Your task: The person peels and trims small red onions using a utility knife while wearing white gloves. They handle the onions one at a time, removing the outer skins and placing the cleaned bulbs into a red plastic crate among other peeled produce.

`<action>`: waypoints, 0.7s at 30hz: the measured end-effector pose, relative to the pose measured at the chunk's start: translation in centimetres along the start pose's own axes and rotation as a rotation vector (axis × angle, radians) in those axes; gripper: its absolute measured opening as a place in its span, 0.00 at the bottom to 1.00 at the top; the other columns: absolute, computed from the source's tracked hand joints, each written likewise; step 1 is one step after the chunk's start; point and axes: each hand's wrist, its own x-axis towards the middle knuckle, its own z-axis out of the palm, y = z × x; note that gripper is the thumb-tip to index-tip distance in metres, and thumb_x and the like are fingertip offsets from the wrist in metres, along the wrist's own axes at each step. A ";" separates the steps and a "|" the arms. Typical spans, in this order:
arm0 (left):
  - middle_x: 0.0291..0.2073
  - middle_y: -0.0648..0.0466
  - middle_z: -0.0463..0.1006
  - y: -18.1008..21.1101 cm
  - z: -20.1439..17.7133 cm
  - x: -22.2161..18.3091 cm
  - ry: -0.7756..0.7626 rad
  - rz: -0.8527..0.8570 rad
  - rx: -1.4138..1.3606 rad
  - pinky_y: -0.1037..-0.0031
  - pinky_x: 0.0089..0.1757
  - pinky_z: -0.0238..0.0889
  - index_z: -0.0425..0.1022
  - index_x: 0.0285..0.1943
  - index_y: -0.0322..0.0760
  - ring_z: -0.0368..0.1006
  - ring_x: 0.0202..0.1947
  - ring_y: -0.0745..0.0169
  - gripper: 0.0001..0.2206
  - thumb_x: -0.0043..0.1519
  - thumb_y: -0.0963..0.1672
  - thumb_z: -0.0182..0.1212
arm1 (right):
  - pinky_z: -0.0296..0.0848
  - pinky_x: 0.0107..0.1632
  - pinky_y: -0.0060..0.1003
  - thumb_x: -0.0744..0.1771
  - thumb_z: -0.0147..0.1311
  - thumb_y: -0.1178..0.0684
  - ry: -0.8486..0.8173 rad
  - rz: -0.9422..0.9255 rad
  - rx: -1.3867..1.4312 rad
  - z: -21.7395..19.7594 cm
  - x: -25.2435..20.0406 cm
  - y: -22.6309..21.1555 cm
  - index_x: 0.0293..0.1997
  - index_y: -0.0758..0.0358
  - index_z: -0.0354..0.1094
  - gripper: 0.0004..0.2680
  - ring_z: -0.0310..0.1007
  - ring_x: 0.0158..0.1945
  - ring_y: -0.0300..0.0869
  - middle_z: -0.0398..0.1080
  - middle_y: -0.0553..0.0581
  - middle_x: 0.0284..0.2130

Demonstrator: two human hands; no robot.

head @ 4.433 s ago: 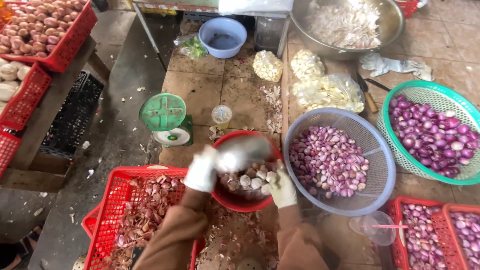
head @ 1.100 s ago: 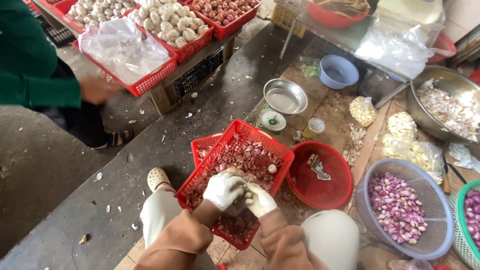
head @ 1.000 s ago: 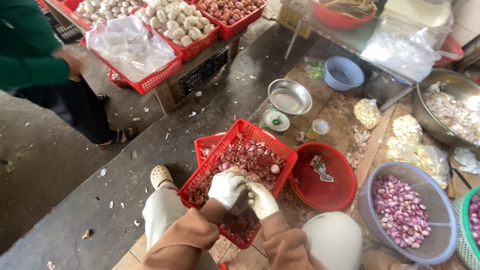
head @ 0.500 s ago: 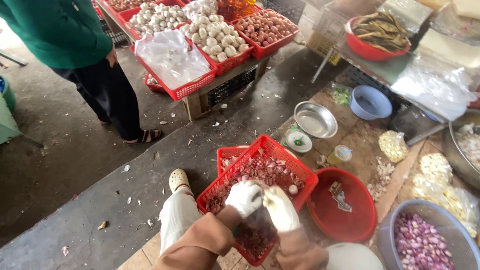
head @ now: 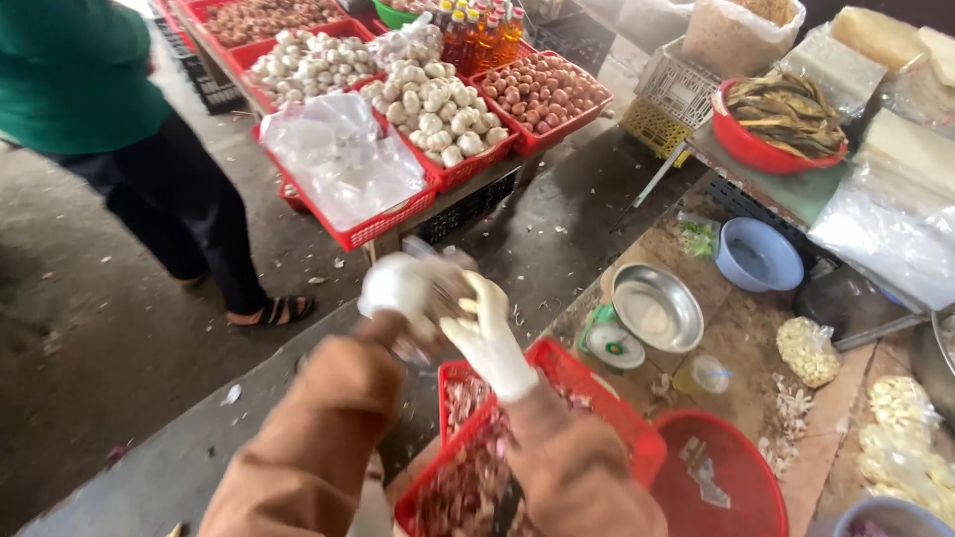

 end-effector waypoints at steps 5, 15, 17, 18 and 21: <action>0.39 0.66 0.64 16.0 -18.1 -7.6 0.637 0.394 -0.122 0.75 0.39 0.59 0.60 0.42 0.55 0.65 0.38 0.67 0.15 0.50 0.50 0.61 | 0.62 0.71 0.40 0.69 0.49 0.60 -0.181 0.093 0.476 -6.0 -6.9 3.2 0.70 0.68 0.55 0.19 0.68 0.66 0.46 0.68 0.65 0.61; 0.78 0.49 0.46 23.9 -31.1 -16.6 2.079 0.530 1.370 0.61 0.64 0.51 0.51 0.79 0.37 0.54 0.71 0.40 0.41 0.53 0.41 0.61 | 0.74 0.52 0.41 0.66 0.59 0.60 0.312 0.796 0.712 -13.2 -25.7 26.9 0.61 0.71 0.69 0.17 0.78 0.46 0.52 0.74 0.69 0.44; 0.80 0.45 0.42 23.2 -29.7 -15.3 2.063 0.368 1.618 0.59 0.65 0.47 0.49 0.80 0.31 0.50 0.73 0.36 0.44 0.50 0.38 0.62 | 0.74 0.54 0.42 0.66 0.58 0.66 0.429 0.875 0.746 -13.3 -26.7 25.8 0.58 0.74 0.73 0.14 0.80 0.44 0.55 0.77 0.69 0.43; 0.72 0.47 0.48 22.5 -27.6 -13.8 2.062 0.477 1.469 0.62 0.59 0.50 0.52 0.78 0.42 0.53 0.64 0.43 0.40 0.52 0.41 0.60 | 0.74 0.55 0.43 0.66 0.58 0.62 0.361 0.832 0.751 -13.8 -27.7 26.3 0.60 0.71 0.71 0.15 0.81 0.48 0.55 0.76 0.66 0.45; 0.52 0.52 0.64 17.3 -18.4 -8.4 2.051 0.709 1.055 0.71 0.43 0.58 0.60 0.75 0.68 0.59 0.42 0.60 0.31 0.58 0.51 0.53 | 0.74 0.51 0.43 0.65 0.59 0.56 0.340 0.762 0.720 -14.6 -31.0 27.5 0.61 0.68 0.69 0.17 0.81 0.47 0.53 0.76 0.65 0.44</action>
